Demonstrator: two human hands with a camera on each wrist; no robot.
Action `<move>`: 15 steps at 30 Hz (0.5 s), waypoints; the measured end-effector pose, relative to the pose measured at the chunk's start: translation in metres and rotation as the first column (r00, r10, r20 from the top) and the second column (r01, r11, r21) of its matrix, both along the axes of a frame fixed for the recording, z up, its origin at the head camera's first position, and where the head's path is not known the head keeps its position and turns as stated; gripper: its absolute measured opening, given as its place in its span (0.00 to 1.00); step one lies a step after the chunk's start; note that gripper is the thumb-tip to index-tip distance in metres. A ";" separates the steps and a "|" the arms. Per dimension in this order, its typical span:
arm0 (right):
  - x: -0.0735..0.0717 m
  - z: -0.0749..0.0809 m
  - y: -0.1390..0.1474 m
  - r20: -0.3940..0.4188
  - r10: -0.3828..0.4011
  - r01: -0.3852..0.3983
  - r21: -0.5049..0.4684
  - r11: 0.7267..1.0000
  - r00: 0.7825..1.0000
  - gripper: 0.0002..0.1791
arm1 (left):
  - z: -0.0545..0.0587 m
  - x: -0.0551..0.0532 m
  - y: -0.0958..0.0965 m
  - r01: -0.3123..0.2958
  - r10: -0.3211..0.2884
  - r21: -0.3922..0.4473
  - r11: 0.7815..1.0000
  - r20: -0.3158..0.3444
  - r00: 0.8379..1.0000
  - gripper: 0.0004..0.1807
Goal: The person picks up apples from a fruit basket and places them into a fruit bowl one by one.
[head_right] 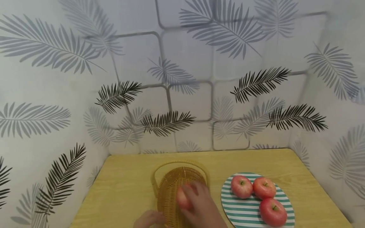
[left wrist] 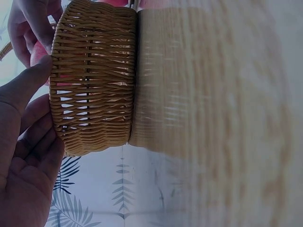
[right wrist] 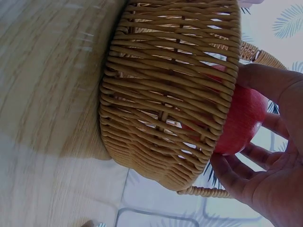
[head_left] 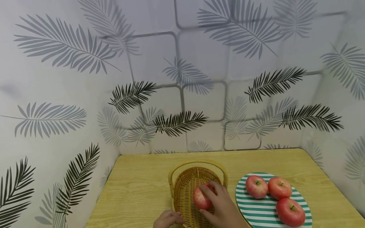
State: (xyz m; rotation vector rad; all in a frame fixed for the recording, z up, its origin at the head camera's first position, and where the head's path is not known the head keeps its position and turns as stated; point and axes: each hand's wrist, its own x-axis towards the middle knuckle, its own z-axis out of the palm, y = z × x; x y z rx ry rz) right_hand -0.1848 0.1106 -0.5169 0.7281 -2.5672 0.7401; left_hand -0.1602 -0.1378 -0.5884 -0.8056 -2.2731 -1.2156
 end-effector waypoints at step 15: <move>0.008 0.000 0.010 -0.107 -0.016 0.014 -0.016 1.000 0.994 0.42 | 0.005 0.002 0.001 -0.001 0.001 -0.006 1.000 -0.005 1.000 0.04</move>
